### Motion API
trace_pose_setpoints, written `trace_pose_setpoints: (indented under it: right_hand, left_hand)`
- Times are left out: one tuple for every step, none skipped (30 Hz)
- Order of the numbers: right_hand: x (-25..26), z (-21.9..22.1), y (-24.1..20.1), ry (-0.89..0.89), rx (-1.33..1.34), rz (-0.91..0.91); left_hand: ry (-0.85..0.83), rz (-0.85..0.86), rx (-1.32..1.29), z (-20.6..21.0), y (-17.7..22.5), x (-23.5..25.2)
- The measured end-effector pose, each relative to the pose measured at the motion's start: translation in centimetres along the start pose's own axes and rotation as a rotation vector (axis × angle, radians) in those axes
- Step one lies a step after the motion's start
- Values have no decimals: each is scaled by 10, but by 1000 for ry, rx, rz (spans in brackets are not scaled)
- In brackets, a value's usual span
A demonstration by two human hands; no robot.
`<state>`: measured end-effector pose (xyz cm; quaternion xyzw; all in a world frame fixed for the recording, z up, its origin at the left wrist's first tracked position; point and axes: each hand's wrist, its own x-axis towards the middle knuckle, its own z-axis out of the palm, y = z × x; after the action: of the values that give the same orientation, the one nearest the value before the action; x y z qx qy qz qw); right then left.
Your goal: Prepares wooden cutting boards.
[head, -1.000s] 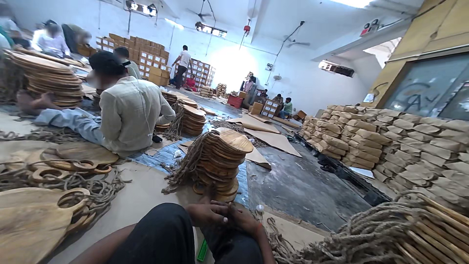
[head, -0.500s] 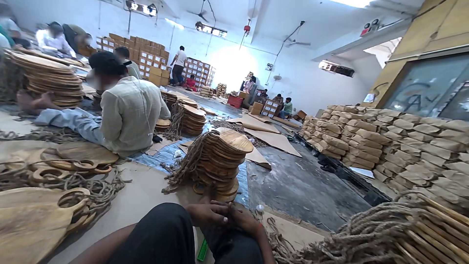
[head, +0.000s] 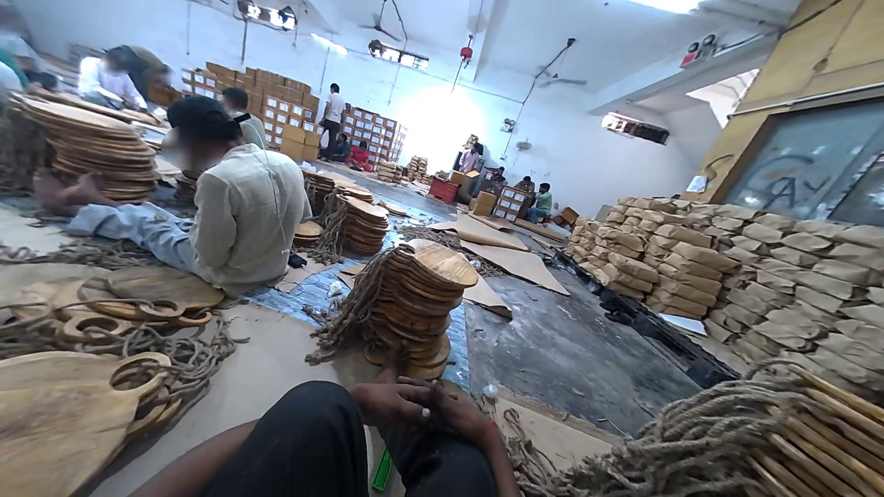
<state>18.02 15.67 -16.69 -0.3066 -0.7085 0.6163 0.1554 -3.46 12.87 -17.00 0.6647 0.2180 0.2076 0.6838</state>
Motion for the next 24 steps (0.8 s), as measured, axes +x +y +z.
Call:
trace_pose_setpoints:
  right_hand:
    - [0,0,0,3,-3,0]
    - [0,0,-1,12,-7,0]
    - [-1,1,-1,21,-14,2]
    - [-1,1,-2,20,-16,1]
    - [-2,1,-2,16,-17,-3]
    - [-2,1,-2,12,-15,-3]
    - [-3,1,-3,21,-20,1]
    - [-3,2,-4,34,-30,0]
    - [-3,3,-5,60,-50,1]
    - [-4,3,-6,79,-67,8]
    - [-4,4,-6,93,-79,17]
    - [-4,3,-6,90,-77,20]
    - [-4,3,-6,74,-63,15]
    - [-4,2,-5,59,-48,12]
    - [-3,2,-5,48,-39,8]
    - [-3,2,-5,46,-39,4]
    - [-3,2,-5,54,-39,4]
    - [-4,2,-4,64,-37,6]
    - [-3,2,-4,58,-30,4]
    - [-3,2,-3,48,-24,0]
    - [-3,2,-3,45,-18,0]
    - [-3,3,-4,51,-16,4]
    - [-4,3,-4,56,-19,8]
    - [-3,3,-4,56,-17,11]
  left_hand:
    - [3,-4,-3,0,0,0]
    - [4,-6,-4,1,1,0]
    - [3,-4,-1,1,1,0]
    - [0,-2,0,2,2,0]
    - [-2,0,1,2,2,-1]
    - [-2,2,5,2,3,-1]
    - [-6,3,10,2,3,-1]
    - [0,0,23,2,4,-1]
    - [13,-5,46,2,4,-2]
    - [23,-6,59,3,4,-2]
    - [23,-4,62,2,3,-2]
    - [21,-3,57,2,3,-2]
    - [21,-3,50,2,3,-1]
    - [21,-4,50,3,4,-2]
    - [17,-4,49,3,4,-2]
    - [15,-3,48,3,4,-2]
    - [12,0,45,3,4,-2]
    - [11,4,42,2,3,-1]
    - [11,5,42,2,3,-1]
    - [13,5,46,3,4,-2]
    - [16,5,49,3,5,-2]
    - [16,5,54,3,5,-3]
    - [16,3,60,4,6,-3]
    - [16,1,62,4,7,-3]
